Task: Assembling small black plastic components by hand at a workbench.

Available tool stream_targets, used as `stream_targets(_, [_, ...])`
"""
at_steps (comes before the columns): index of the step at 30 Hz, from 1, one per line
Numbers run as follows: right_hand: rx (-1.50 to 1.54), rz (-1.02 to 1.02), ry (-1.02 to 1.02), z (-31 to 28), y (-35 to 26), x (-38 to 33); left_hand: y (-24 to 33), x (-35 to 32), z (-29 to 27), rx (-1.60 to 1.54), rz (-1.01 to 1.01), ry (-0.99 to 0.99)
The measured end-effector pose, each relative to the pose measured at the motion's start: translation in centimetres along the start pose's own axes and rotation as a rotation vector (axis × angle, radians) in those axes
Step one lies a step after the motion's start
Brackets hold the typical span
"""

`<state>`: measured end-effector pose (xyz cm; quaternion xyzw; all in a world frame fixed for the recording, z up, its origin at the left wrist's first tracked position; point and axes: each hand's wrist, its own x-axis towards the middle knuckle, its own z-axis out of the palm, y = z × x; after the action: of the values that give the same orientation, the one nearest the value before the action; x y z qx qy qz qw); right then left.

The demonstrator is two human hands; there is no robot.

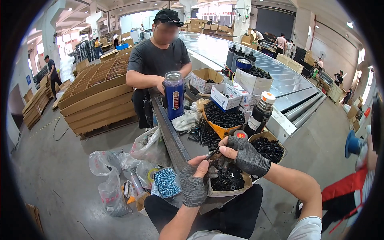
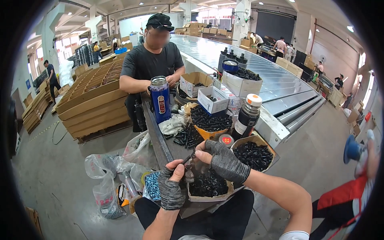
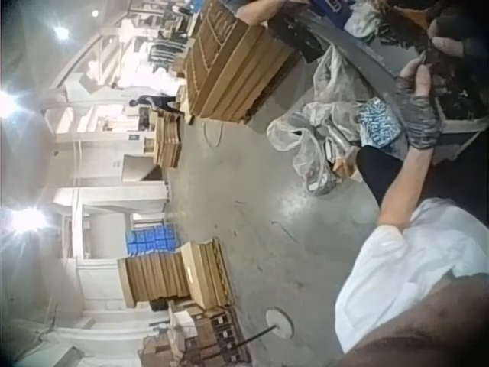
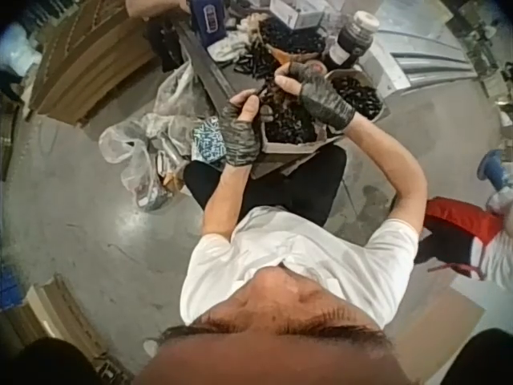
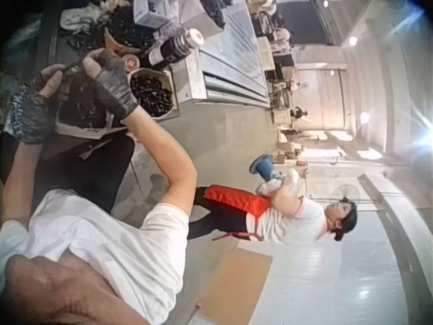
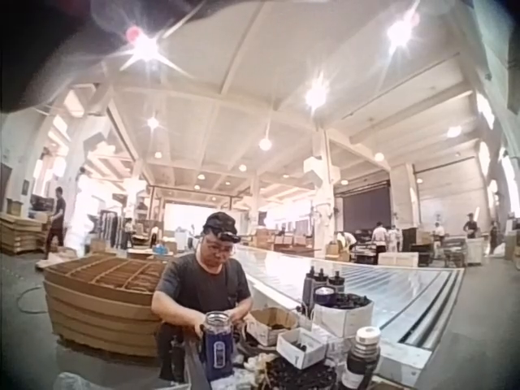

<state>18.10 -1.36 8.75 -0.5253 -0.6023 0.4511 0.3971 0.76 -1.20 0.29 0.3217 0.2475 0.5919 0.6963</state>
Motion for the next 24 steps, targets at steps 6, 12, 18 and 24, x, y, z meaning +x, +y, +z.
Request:
stream_targets(6, [0.242,0.076,-0.123,-0.8,0.5,-0.3,-0.1,0.4,-0.2,0.097,0.097,0.039])
stream_targets(12, [0.194,0.121,-0.129,-0.4,0.4,-0.6,-1.0,0.8,-0.3,0.166,0.135,0.051])
stream_targets(18, [0.097,0.113,-0.073,0.2,-0.3,-0.4,-1.2,0.9,-0.4,0.039,0.035,0.051])
stream_targets(24, [0.097,0.079,0.003,-0.1,-0.6,0.0,-0.4,0.9,-0.2,-0.133,-0.091,0.02])
